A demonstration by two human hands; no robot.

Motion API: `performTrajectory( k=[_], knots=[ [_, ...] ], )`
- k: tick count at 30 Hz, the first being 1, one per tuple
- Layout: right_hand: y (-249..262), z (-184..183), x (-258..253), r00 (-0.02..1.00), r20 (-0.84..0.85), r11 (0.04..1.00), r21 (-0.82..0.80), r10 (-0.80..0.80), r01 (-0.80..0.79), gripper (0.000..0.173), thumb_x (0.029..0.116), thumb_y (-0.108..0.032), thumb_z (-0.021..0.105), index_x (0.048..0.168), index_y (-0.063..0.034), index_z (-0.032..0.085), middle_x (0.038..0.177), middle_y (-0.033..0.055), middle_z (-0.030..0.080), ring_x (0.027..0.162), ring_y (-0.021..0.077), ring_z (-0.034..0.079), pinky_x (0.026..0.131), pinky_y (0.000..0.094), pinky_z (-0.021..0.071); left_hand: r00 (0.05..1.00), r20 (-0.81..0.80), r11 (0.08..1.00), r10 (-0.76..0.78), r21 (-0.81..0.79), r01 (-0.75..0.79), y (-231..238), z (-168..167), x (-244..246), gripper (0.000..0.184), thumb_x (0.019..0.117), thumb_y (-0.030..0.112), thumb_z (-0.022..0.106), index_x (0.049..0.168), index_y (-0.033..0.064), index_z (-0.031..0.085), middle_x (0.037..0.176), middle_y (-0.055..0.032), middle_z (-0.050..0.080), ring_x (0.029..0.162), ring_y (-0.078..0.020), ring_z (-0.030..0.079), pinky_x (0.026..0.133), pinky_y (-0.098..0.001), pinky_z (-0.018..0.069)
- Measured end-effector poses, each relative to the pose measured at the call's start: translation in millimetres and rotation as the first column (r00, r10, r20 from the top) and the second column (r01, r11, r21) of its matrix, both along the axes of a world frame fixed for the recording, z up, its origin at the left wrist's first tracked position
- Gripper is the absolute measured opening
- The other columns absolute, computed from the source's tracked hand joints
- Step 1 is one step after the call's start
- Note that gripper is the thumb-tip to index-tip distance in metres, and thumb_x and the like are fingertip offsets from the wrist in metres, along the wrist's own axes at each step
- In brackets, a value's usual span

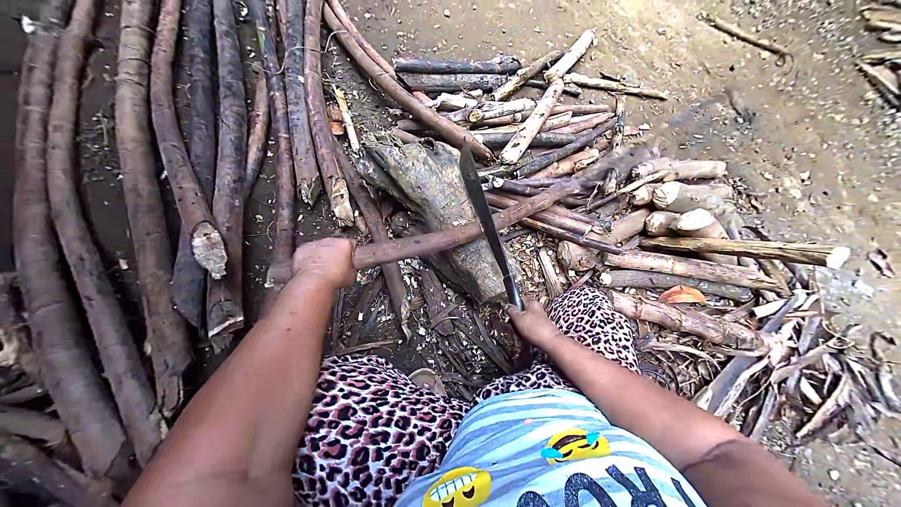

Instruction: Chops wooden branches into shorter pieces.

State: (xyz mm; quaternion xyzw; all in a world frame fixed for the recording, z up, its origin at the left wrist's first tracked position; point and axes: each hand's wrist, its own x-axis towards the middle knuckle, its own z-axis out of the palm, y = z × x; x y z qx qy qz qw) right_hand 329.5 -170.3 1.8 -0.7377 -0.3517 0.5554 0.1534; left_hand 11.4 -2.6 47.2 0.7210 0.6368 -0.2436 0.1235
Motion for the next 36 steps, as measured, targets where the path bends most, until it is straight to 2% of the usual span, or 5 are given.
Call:
performTrajectory(
  k=[8, 16, 22, 30, 36],
  knots=[
    [17.5, 92.6, 17.7, 0.993, -0.116, 0.876, 0.475, -0.026, 0.079, 0.029, 0.1107, -0.023, 0.047, 0.111, 0.0017, 0.062, 0.066, -0.0005, 0.055, 0.050, 0.0063, 0.052, 0.051, 0.0237, 0.0496, 0.994, 0.032, 0.985, 0.103, -0.144, -0.097, 25.2, -33.8, -31.1, 0.046, 0.0863, 0.012, 0.080, 0.130, 0.0069, 0.067, 0.120, -0.0261, 0.070, 0.117, -0.0484, 0.064, 0.095, -0.0726, 0.0474],
    [99.5, 228.6, 27.8, 0.940, -0.342, -0.057, 0.938, 0.010, 0.341, 0.035, 0.1136, -0.021, 0.018, 0.096, -0.0120, 0.047, 0.056, -0.0072, 0.051, 0.044, 0.0106, 0.056, 0.043, 0.0337, 0.0568, 0.987, 0.003, 0.953, 0.159, -0.262, -0.152, 45.3, -56.4, -34.0, 0.046, 0.0854, 0.013, 0.080, 0.127, -0.0002, 0.065, 0.119, -0.0289, 0.068, 0.117, -0.0488, 0.064, 0.094, -0.0714, 0.0487],
    [16.1, -1.9, -1.6, 0.987, 0.151, 0.960, 0.262, 0.054, -0.093, 0.046, 0.1125, -0.034, 0.037, 0.121, 0.0058, 0.058, 0.088, 0.0174, 0.061, 0.076, 0.0269, 0.062, 0.077, 0.0473, 0.0533, 0.987, 0.000, 0.942, 0.161, -0.300, -0.154, 42.9, -60.9, -35.7, 0.043, 0.0877, 0.014, 0.080, 0.123, -0.0047, 0.063, 0.115, -0.0307, 0.067, 0.113, -0.0488, 0.065, 0.093, -0.0697, 0.0494],
    [23.0, 6.3, 11.4, 0.958, -0.268, 0.992, -0.095, -0.100, 0.077, 0.030, 0.1119, -0.033, 0.045, 0.106, -0.0050, 0.055, 0.062, -0.0011, 0.046, 0.043, 0.0100, 0.046, 0.043, 0.0258, 0.0468, 0.981, 0.096, 0.984, 0.168, -0.069, -0.162, 20.1, -47.7, -22.9, 0.043, 0.0879, 0.015, 0.081, 0.124, -0.0001, 0.064, 0.119, -0.0304, 0.068, 0.114, -0.0519, 0.064, 0.094, -0.0735, 0.0473],
    [6.7, 17.6, 18.0, 0.965, 0.220, 0.986, 0.046, 0.146, -0.160, 0.036, 0.1074, -0.024, 0.052, 0.132, 0.0021, 0.055, 0.100, 0.0179, 0.064, 0.086, 0.0261, 0.065, 0.082, 0.0441, 0.0537, 0.980, 0.174, 0.958, 0.100, -0.283, -0.048, 6.8, -56.8, -11.5, 0.034, 0.0881, 0.019, 0.081, 0.113, -0.0009, 0.069, 0.105, -0.0267, 0.071, 0.101, -0.0454, 0.069, 0.086, -0.0680, 0.0528]
  ],
)
